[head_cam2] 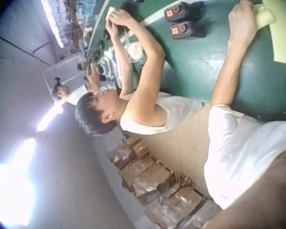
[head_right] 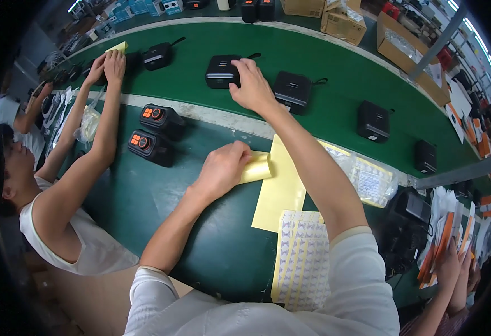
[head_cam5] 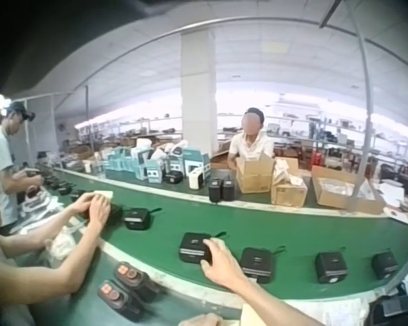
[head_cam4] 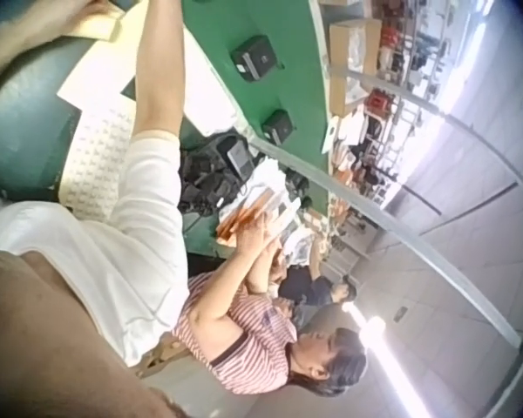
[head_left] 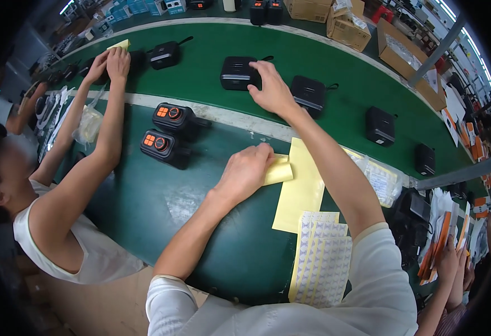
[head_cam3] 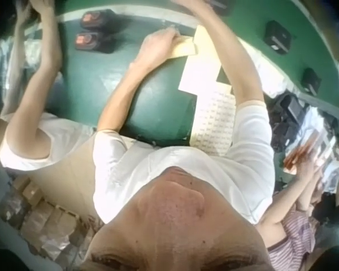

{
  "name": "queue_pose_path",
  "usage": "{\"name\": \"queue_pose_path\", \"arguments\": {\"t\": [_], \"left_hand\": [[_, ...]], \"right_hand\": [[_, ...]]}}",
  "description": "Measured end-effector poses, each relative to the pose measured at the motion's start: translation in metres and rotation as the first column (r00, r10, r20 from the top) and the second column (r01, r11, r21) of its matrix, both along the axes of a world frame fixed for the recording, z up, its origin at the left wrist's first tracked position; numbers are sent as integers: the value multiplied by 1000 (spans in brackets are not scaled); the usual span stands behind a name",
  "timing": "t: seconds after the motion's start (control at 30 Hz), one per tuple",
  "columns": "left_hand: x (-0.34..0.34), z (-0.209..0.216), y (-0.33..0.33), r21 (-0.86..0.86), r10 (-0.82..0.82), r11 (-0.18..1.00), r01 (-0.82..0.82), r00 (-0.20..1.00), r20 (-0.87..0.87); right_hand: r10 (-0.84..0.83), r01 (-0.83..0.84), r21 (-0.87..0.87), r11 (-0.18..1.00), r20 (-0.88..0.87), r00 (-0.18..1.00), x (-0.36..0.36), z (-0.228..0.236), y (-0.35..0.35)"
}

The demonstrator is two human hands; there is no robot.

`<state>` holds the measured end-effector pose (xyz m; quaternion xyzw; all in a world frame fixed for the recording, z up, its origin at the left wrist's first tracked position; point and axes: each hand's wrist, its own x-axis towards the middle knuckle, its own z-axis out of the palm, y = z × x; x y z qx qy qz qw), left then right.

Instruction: The person applies small square adhesive labels to black portable electronic devices by hand, peeling them from a label sheet and pressing them onto the devices.

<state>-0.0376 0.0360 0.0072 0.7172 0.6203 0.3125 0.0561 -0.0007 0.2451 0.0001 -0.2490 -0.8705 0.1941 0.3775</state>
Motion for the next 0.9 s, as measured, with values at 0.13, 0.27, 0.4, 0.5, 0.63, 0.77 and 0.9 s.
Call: {"name": "queue_pose_path", "arguments": {"t": [0.13,0.27,0.4,0.5,0.63,0.77,0.9], "left_hand": [[-27,-3,20,-197,177,979,-49,676,716],[-59,0,49,-231,246,969,-87,393,886],[-70,-9,72,-243,271,962,-129,296,916],[-72,-13,86,-292,327,943,-157,295,898],[-70,-14,99,-285,324,945,-164,317,892],[-63,-13,108,-267,303,951,-159,294,906],[-57,-11,111,-272,309,948,-165,272,911]], "right_hand": [[34,9,-139,990,302,953,-14,3,27],[114,0,-283,959,386,915,-15,10,42],[120,-37,-222,974,373,920,-9,11,48],[128,-38,-283,958,306,943,-1,20,46],[203,-73,-408,910,285,937,12,33,41],[181,-55,-381,923,304,935,23,35,41],[168,-43,-389,920,294,941,28,35,40]]}}
